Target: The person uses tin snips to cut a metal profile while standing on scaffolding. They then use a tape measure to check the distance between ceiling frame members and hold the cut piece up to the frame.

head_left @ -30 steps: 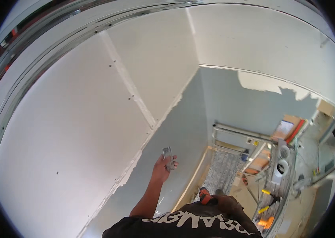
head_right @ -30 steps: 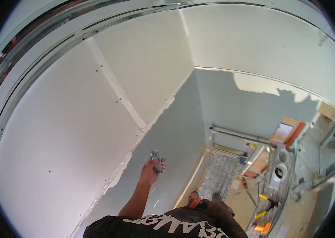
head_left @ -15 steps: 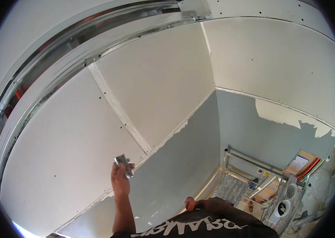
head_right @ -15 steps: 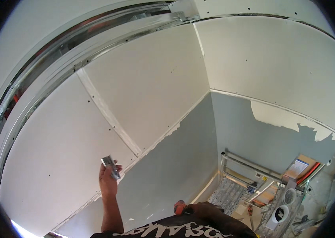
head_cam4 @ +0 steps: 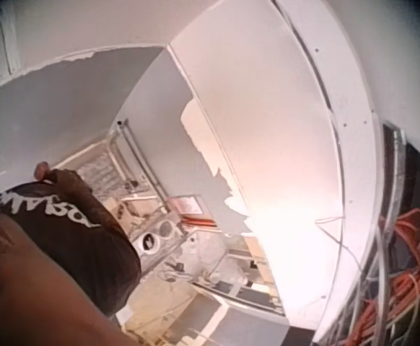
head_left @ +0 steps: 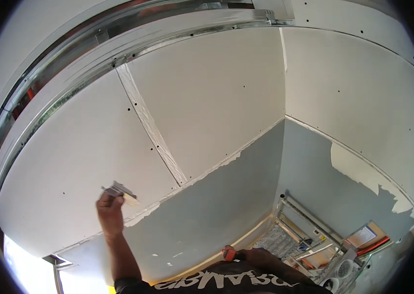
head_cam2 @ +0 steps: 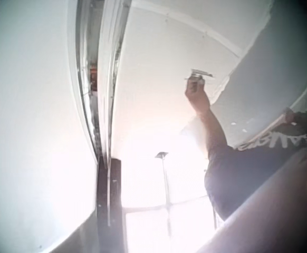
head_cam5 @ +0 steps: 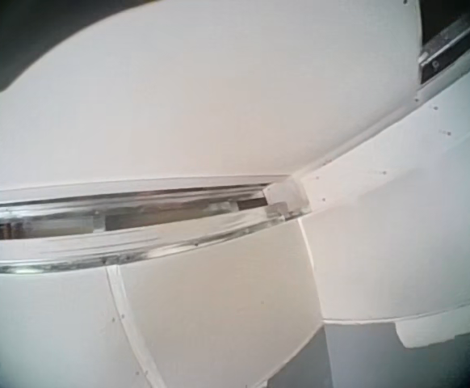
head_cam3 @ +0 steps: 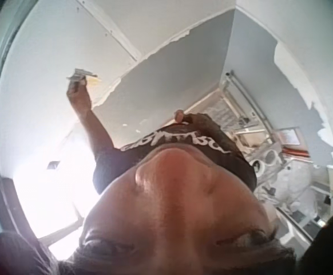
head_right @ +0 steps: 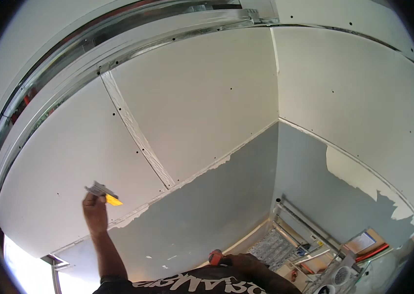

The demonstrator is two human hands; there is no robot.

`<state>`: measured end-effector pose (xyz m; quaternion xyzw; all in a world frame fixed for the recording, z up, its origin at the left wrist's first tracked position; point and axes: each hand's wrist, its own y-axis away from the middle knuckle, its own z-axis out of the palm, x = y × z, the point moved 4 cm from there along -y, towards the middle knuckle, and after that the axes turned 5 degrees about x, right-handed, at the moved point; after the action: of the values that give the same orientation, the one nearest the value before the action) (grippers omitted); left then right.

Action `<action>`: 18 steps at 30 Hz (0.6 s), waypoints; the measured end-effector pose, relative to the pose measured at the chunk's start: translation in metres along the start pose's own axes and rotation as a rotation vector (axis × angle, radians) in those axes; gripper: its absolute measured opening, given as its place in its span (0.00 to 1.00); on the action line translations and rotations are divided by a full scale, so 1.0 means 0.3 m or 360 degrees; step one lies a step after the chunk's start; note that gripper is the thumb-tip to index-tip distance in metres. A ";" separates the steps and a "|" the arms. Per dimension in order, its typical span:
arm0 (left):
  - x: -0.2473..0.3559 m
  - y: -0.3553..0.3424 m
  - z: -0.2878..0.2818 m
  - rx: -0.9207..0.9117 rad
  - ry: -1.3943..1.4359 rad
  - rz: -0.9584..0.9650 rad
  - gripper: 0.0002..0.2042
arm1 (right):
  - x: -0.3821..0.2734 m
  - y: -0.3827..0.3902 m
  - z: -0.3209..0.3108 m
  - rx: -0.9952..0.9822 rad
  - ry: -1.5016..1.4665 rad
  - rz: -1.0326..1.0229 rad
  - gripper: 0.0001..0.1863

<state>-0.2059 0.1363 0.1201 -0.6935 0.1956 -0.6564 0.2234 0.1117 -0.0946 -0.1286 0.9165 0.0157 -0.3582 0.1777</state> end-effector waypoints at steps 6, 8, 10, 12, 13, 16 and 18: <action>0.170 -0.038 -0.154 0.0163 0.0249 0.0407 0.12 | 0.056 -0.010 0.039 -0.0100 -0.0126 -0.0002 0.25; 0.218 -0.028 -0.221 0.0232 0.0387 0.0518 0.17 | -0.011 0.021 -0.007 -0.0111 -0.0100 -0.0082 0.24; 0.258 -0.039 -0.324 0.0214 0.0411 0.0606 0.20 | 0.073 -0.018 0.063 -0.0081 -0.0157 -0.0106 0.23; 0.290 -0.054 -0.379 0.0228 0.0424 0.0626 0.20 | 0.095 -0.017 0.086 -0.0053 -0.0207 -0.0127 0.23; 0.280 -0.064 -0.405 0.0261 0.0448 0.0641 0.20 | 0.072 0.000 0.062 -0.0058 -0.0189 -0.0103 0.22; 0.298 -0.095 -0.486 0.0335 0.0564 0.0654 0.20 | 0.044 0.017 0.052 -0.0077 -0.0165 -0.0123 0.23; 0.347 -0.101 -0.514 0.0329 0.0547 0.0607 0.19 | 0.000 0.029 0.060 -0.0143 -0.0159 -0.0200 0.23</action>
<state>-0.3539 0.0944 0.2290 -0.4961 0.2897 -0.7269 0.3762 0.1015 -0.1087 -0.1381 0.8857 0.0803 -0.4129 0.1964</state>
